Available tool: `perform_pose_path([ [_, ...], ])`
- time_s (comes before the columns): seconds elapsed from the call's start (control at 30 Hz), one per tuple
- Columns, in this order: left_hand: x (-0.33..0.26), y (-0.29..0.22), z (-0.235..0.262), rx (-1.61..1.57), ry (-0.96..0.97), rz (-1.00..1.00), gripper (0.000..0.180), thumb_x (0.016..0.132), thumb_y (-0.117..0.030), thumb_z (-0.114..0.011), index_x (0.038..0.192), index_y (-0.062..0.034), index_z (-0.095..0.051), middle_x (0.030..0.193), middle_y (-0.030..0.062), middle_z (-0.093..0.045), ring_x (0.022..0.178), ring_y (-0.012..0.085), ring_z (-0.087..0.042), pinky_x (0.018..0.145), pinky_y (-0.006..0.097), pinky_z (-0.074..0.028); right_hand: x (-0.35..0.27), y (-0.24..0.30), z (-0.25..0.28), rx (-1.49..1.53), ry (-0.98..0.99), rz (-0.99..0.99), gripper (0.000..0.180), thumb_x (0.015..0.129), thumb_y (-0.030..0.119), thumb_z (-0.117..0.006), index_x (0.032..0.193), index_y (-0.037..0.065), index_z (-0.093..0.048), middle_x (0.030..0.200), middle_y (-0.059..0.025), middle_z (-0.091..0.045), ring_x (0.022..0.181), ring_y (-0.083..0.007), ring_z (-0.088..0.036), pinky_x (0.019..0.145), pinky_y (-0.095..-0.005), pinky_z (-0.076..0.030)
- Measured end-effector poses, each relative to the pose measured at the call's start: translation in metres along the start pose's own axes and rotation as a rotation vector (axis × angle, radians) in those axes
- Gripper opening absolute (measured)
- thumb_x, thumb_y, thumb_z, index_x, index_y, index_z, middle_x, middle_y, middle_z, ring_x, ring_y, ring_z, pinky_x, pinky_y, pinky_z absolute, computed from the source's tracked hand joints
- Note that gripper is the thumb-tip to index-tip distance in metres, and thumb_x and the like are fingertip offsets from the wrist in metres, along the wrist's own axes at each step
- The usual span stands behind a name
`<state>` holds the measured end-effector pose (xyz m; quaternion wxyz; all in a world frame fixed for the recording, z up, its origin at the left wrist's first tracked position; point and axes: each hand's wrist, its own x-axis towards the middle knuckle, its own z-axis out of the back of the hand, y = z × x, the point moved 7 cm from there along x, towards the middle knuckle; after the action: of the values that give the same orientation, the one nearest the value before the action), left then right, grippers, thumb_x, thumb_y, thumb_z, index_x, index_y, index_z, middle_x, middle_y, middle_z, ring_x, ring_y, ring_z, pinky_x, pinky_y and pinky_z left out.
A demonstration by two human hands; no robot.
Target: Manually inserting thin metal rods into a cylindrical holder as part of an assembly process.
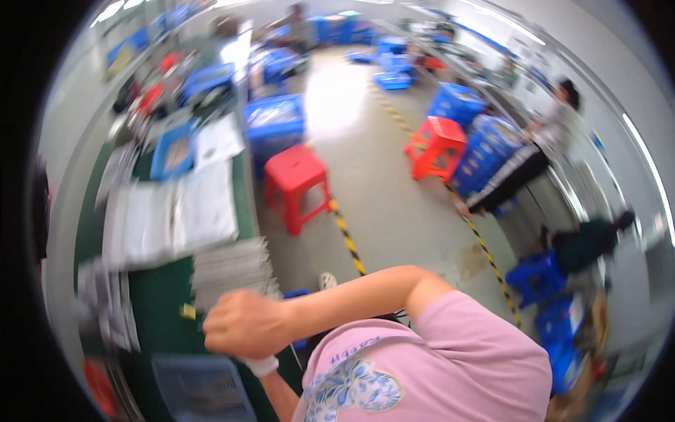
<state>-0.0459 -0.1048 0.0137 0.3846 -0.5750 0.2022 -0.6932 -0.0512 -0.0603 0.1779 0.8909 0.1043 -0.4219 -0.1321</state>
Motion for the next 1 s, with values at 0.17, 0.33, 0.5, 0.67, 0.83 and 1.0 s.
perform_pose_path([
  [0.17,0.048,-0.033,-0.108,-0.413,0.32,-0.172,0.016,0.074,-0.02,-0.064,0.067,-0.0096,-0.054,0.06,0.0105,-0.052,0.054,0.0319,-0.052,0.048,0.038,-0.041,0.01,0.007,0.008,0.219,-0.333,-0.011,0.017,0.074,0.02,-0.06,0.073,0.007,-0.049,0.063,-0.0091,-0.051,0.059,-0.0332,-0.053,0.052,-0.0426,-0.041],
  [0.33,0.05,-0.022,-0.139,-0.564,0.53,-0.127,0.016,0.074,-0.02,-0.064,0.067,-0.0094,-0.054,0.06,0.0104,-0.053,0.054,0.0318,-0.052,0.048,0.038,-0.041,0.024,0.006,0.016,0.148,-0.173,-0.09,0.018,0.087,0.028,-0.053,0.091,0.01,-0.051,0.077,-0.0105,-0.061,0.07,-0.0272,-0.06,0.057,-0.0373,-0.044],
  [0.5,0.048,0.001,-0.156,-0.636,0.661,-0.011,0.016,0.075,-0.019,-0.064,0.067,-0.0092,-0.054,0.06,0.0102,-0.053,0.054,0.0317,-0.052,0.048,0.037,-0.041,-0.019,-0.027,-0.024,0.292,0.044,-0.412,0.011,0.084,0.023,-0.053,0.085,0.012,-0.051,0.065,-0.0112,-0.059,0.058,-0.0344,-0.056,0.05,-0.0416,-0.042],
  [0.67,0.053,0.022,-0.177,-0.688,0.732,0.127,0.016,0.075,-0.019,-0.063,0.066,-0.009,-0.054,0.06,0.0101,-0.053,0.054,0.0316,-0.052,0.048,0.037,-0.042,-0.029,-0.023,-0.028,0.217,0.07,-0.269,0.011,0.081,0.022,-0.055,0.081,0.012,-0.051,0.062,-0.0104,-0.058,0.054,-0.0337,-0.054,0.048,-0.0425,-0.041],
  [0.83,0.05,0.067,-0.15,-0.654,0.597,0.36,0.017,0.076,-0.019,-0.063,0.066,-0.0088,-0.054,0.06,0.0099,-0.053,0.054,0.0315,-0.053,0.048,0.037,-0.042,-0.026,-0.02,-0.033,0.146,0.185,-0.072,0.017,0.075,0.018,-0.059,0.076,0.005,-0.049,0.059,-0.0106,-0.053,0.057,-0.0354,-0.056,0.051,-0.0439,-0.042],
  [1.0,-0.05,0.086,0.02,-0.495,-0.06,0.68,0.017,0.076,-0.019,-0.063,0.066,-0.0087,-0.054,0.06,0.0098,-0.053,0.054,0.0314,-0.053,0.048,0.037,-0.042,-0.042,-0.034,-0.009,0.346,0.504,-0.29,0.019,0.077,0.02,-0.055,0.092,0.008,-0.056,0.073,-0.0122,-0.064,0.071,-0.0354,-0.062,0.064,-0.043,-0.048],
])
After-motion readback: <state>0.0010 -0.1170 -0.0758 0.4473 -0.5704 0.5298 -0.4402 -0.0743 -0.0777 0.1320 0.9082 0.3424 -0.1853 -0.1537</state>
